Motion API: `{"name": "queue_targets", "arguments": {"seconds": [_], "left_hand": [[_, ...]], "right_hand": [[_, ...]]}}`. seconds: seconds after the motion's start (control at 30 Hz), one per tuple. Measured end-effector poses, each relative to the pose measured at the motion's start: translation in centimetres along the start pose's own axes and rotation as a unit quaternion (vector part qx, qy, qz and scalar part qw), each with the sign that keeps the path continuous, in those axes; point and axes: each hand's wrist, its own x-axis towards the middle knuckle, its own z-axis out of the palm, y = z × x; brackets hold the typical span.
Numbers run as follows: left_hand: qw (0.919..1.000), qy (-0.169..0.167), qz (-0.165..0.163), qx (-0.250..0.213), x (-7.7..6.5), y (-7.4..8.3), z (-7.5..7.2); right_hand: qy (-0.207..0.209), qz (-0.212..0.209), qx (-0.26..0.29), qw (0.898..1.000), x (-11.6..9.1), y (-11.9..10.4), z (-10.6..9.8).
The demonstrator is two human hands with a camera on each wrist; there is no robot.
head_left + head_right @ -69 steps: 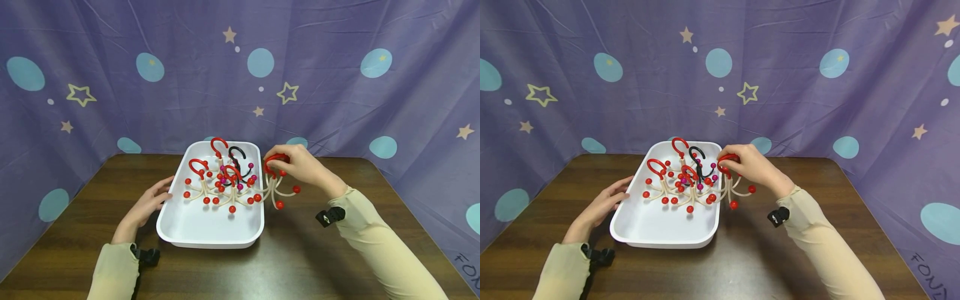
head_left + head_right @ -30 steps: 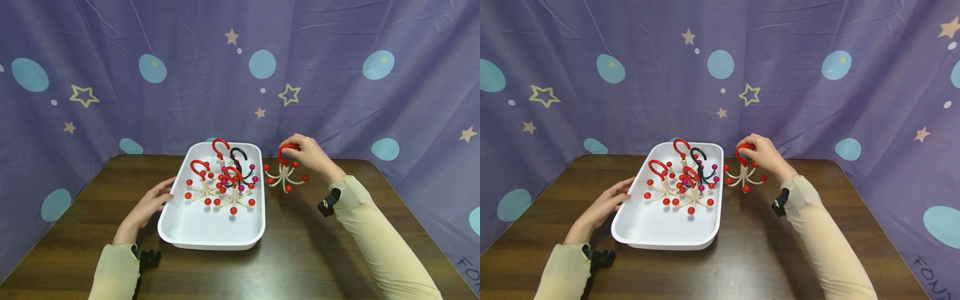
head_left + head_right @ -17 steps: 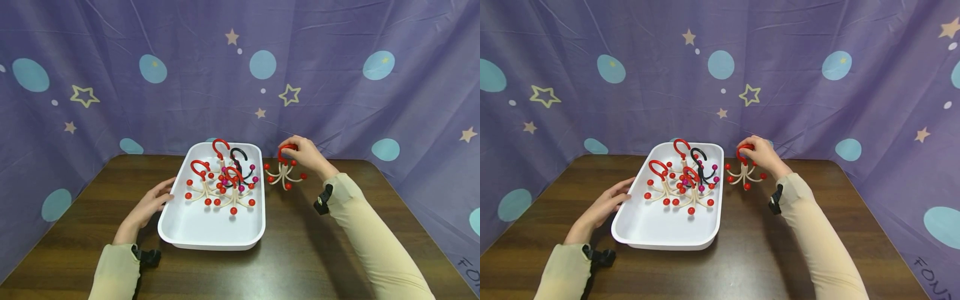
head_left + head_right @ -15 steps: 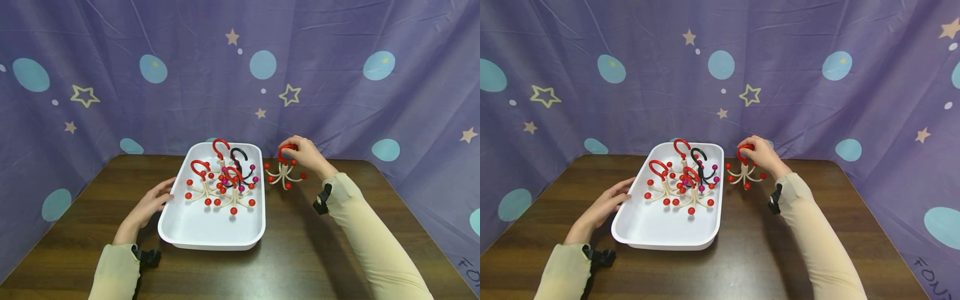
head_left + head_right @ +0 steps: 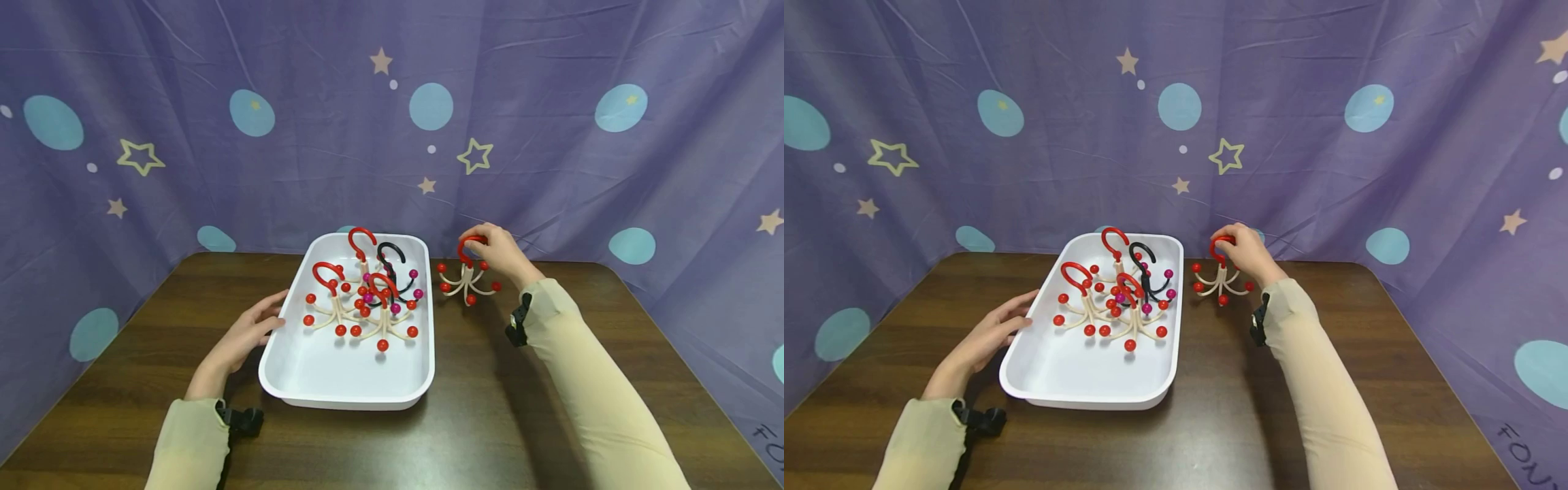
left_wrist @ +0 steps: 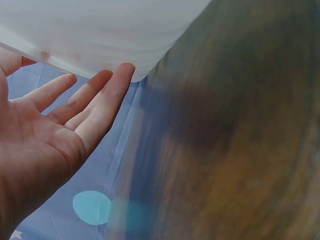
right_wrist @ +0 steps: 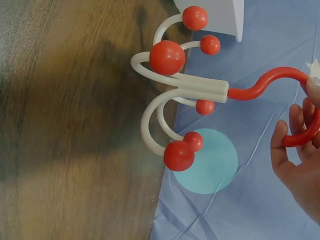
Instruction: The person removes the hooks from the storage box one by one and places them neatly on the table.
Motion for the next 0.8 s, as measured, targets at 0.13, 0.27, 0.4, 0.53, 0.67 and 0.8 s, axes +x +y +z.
{"name": "queue_targets", "arguments": {"seconds": [0.13,0.27,0.4,0.53,0.67,0.8], "left_hand": [[1.0,0.002,0.001,-0.001,0.04,-0.02,0.02],[1.0,0.002,0.001,-0.002,0.08,0.01,0.06],[1.0,0.002,0.0,-0.001,0.05,0.04,0.1],[1.0,0.001,-0.001,-0.003,0.01,0.03,0.12],[1.0,0.0,-0.001,-0.006,0.0,0.05,0.12],[1.0,0.001,-0.002,-0.005,-0.01,0.1,0.09]], "right_hand": [[-0.004,0.014,0.002,1.0,0.07,0.16,0.14],[-0.008,0.033,0.014,0.999,0.03,0.27,0.18],[-0.005,0.032,0.029,0.999,0.13,0.52,0.33],[0.002,0.027,0.033,0.999,0.22,0.74,0.57],[-0.001,0.036,0.031,0.999,0.34,0.86,0.73],[0.0,0.038,0.02,0.999,0.6,0.9,0.98]]}}
